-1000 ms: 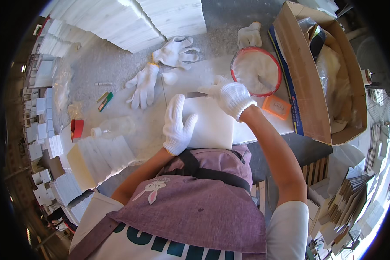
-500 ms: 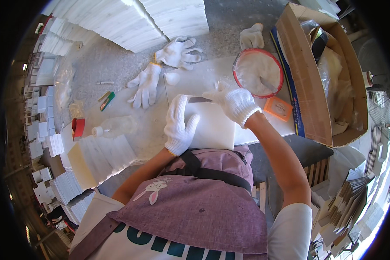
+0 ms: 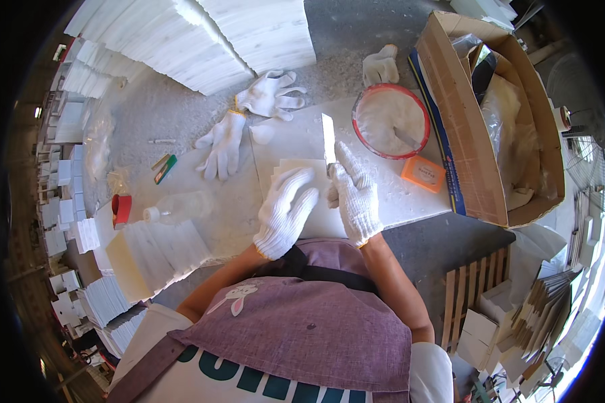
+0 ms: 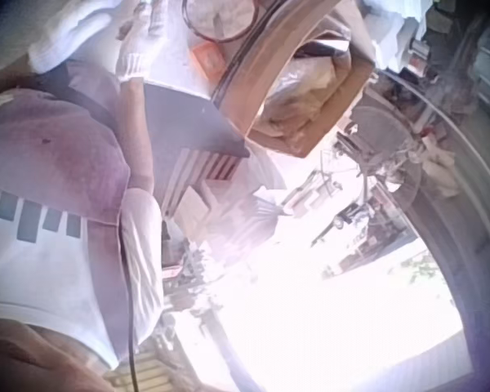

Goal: The person uses a utility knife to trim the edges of white foam sheets on a workbench. They repeatedly pick up sheets, cut along the edges, and place the trimmed pieces into a cardboard box. Another worker is visible in the background handling similar foam sheets.

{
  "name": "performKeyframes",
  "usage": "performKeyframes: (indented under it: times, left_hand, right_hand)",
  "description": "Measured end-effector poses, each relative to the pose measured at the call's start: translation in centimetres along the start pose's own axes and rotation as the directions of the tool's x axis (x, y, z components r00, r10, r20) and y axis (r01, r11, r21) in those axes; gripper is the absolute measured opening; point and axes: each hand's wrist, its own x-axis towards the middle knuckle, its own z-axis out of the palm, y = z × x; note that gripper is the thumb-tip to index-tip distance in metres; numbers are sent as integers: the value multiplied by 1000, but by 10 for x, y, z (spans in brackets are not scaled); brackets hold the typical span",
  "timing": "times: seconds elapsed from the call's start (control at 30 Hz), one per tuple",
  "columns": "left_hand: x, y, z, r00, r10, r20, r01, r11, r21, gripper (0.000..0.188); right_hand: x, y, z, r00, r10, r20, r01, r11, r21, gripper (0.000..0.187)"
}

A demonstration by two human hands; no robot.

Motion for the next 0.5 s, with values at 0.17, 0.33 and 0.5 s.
performKeyframes:
  times: [0.17,0.33,0.5]
  left_hand:
    - [8,-3,18,948,-266,174,315,862,-397,26]
    - [17,-2,11,830,-453,327,558,677,-480,22]
    - [18,5,-4,730,-569,380,640,371,-673,16]
  right_hand:
    - [-8,9,3,999,-37,-28,34,994,-105,44]
    - [-19,-4,1,992,121,-40,-127,970,-207,39]
    - [15,-12,-62,757,-654,6,441,504,-743,39]
